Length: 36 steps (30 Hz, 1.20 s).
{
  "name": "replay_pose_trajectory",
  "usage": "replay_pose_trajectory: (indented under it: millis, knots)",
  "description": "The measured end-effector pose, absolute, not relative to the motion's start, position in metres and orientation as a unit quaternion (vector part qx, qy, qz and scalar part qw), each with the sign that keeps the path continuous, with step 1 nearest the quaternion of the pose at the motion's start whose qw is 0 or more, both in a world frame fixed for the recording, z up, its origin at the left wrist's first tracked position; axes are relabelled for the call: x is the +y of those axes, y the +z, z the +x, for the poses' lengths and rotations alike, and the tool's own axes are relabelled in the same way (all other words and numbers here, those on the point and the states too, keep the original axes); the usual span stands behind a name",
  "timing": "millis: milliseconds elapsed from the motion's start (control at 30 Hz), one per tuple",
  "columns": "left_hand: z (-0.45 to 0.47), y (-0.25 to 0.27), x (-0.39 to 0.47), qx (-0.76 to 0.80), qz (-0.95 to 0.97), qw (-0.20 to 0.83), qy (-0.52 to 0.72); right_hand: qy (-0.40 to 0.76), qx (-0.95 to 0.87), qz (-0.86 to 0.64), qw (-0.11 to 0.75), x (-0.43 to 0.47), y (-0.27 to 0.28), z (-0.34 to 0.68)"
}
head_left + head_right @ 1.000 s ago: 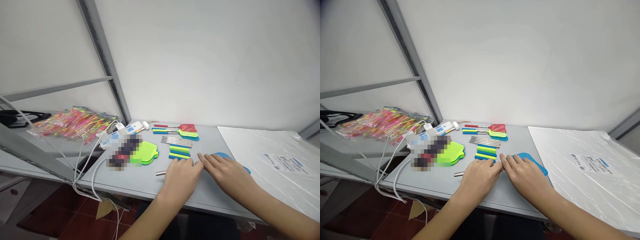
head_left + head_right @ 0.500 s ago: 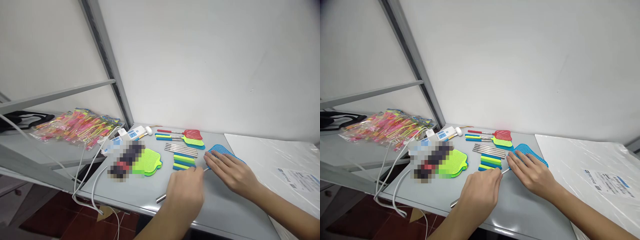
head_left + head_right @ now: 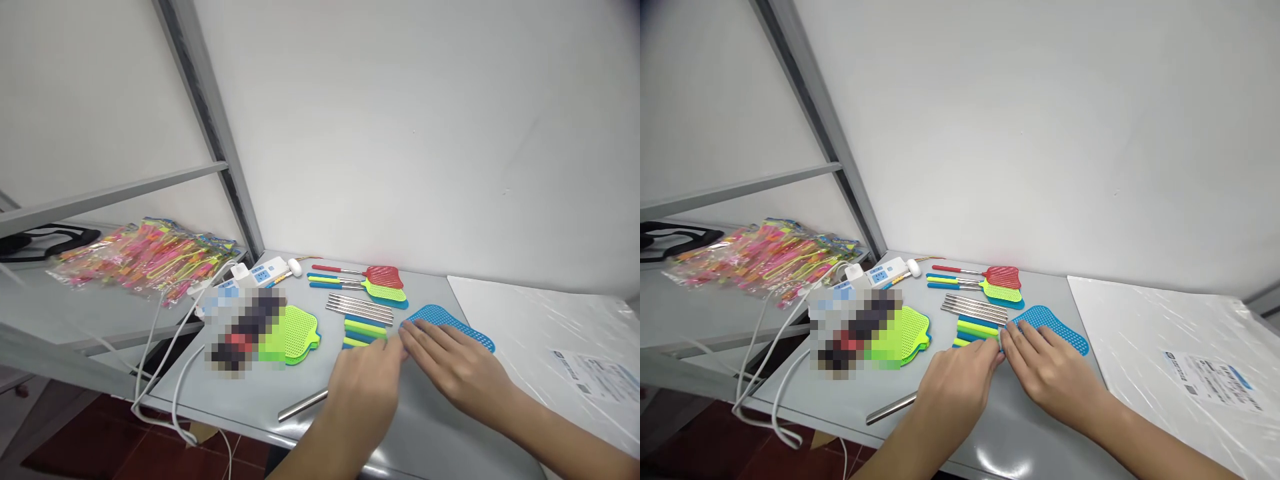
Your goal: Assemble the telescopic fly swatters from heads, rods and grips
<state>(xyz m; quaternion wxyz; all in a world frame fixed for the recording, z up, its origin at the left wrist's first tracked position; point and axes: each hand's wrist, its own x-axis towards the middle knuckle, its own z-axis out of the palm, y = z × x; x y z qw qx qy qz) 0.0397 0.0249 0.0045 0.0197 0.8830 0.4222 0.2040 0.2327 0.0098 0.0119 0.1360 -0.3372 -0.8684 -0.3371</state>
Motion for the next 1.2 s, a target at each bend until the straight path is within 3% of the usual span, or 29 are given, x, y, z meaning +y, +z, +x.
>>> replay_pose_trajectory:
  millis: [267,400,500,700,867,1200]
  knots:
    - [0.048,0.018,0.011,0.451,0.881,-0.002,0.142,-0.346,-0.851,-0.342,0.197,0.017,0.01,0.287]
    - [0.016,0.05,0.013,0.568,0.818,0.012,0.095,-0.412,-0.737,-0.45,0.29,0.024,0.032,0.352]
    - [0.012,0.063,0.008,0.566,0.817,0.015,0.109,-0.375,-0.734,-0.442,0.354,0.024,0.05,0.353]
    - [0.038,0.035,-0.02,0.488,0.864,0.019,0.122,-0.171,-0.818,-0.394,0.382,0.035,0.046,0.27]
    - [0.013,0.0,-0.032,0.463,0.866,0.002,0.188,-0.05,-0.885,-0.271,0.376,0.047,0.026,0.196]
    - [-0.038,-0.031,-0.024,0.373,0.866,-0.111,0.313,0.17,-0.903,-0.169,0.356,0.099,-0.023,0.087]
